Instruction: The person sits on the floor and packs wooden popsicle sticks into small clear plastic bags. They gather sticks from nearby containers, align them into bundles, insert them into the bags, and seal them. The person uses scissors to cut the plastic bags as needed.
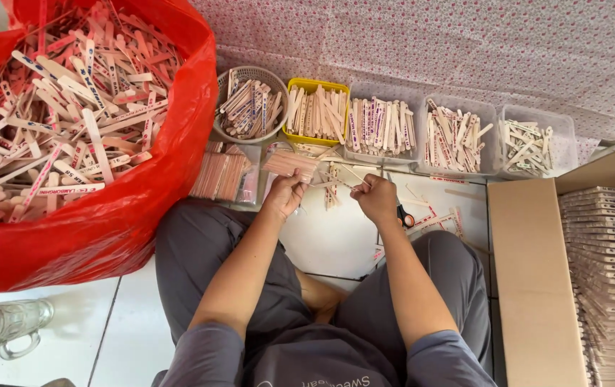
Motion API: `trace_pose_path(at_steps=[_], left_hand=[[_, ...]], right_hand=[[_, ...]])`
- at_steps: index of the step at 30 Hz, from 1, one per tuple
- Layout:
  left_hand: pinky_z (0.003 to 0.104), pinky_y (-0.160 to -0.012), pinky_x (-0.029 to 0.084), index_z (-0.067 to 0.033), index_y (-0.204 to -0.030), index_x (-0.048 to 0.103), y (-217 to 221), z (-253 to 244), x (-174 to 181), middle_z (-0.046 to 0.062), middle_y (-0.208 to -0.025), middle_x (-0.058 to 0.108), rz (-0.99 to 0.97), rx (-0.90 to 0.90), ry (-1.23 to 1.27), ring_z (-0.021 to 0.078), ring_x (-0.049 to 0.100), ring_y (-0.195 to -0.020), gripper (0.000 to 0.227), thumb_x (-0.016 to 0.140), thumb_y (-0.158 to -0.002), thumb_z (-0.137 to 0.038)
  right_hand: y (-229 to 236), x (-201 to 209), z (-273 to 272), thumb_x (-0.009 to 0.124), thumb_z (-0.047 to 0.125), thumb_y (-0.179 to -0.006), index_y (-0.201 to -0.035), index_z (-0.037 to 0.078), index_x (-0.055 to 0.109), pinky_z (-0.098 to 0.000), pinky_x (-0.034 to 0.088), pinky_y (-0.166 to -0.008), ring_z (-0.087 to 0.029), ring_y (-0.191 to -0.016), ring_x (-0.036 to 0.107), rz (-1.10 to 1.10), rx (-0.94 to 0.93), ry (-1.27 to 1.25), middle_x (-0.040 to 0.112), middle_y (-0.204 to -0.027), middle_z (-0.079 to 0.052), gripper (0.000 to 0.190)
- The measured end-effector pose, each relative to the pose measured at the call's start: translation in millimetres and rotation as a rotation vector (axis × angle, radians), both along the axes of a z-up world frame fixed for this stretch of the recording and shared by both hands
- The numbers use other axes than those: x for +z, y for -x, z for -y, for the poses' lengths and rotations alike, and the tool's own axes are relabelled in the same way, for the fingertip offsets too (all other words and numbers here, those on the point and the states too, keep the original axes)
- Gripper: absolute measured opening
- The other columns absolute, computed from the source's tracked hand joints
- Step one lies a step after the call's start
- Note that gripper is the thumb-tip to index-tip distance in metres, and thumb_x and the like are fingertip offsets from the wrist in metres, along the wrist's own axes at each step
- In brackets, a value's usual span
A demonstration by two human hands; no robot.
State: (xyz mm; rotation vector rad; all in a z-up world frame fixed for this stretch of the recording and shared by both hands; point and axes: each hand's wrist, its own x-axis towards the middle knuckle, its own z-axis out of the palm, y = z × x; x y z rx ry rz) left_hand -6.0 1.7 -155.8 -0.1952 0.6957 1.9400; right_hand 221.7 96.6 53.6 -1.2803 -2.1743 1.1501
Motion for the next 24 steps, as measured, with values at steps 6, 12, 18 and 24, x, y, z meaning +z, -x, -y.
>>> trace_pose_path(at_steps=[6, 12, 18, 24], left_hand=[[0.05, -0.11, 0.051, -0.0033, -0.139, 0.053, 5.6, -8.3, -33.8, 0.016, -0.138, 0.058, -0.014, 0.015, -0.039, 0.0344, 0.063, -0.124, 0.046, 0.073, -0.097, -0.001], [0.049, -0.111, 0.05, -0.003, -0.138, 0.054, 6.2, -2.1, -12.1, 0.015, -0.138, 0.06, 0.029, 0.036, -0.052, 0.0338, 0.063, -0.123, 0.046, 0.071, -0.096, 0.002], [0.049, -0.11, 0.052, -0.0019, -0.136, 0.056, 3.3, -4.5, -5.7, 0.017, -0.135, 0.062, 0.047, 0.035, -0.054, 0.0331, 0.065, -0.121, 0.043, 0.071, -0.096, 0.003], [0.048, -0.109, 0.053, -0.0046, -0.14, 0.054, 4.8, -2.9, -17.8, 0.015, -0.143, 0.057, 0.028, 0.025, -0.05, 0.0342, 0.062, -0.125, 0.046, 0.071, -0.098, -0.002]], right_hand=[[3.8, 23.5, 17.4, 0.081, -0.003, -0.067, -0.061, 0.005, 0.049, -0.0319, 0.053, -0.073, -0.031, -0.087, 0.077, -0.007, 0.132, 0.102, 0.075, -0.072, -0.016, 0.034], [3.0, 33.1, 18.4, 0.08, -0.002, -0.068, -0.06, 0.007, 0.05, -0.0295, 0.051, -0.071, -0.028, -0.083, 0.077, 0.011, 0.069, 0.095, 0.075, -0.072, -0.012, 0.032], [3.8, 43.5, 18.9, 0.082, 0.0, -0.068, -0.059, 0.01, 0.05, -0.0265, 0.05, -0.069, -0.024, -0.081, 0.077, 0.032, 0.061, 0.101, 0.076, -0.072, -0.008, 0.034], [6.0, 50.9, 24.1, 0.078, -0.006, -0.067, -0.06, 0.006, 0.051, -0.0288, 0.051, -0.074, -0.027, -0.082, 0.076, -0.003, 0.08, 0.127, 0.076, -0.072, -0.012, 0.031]])
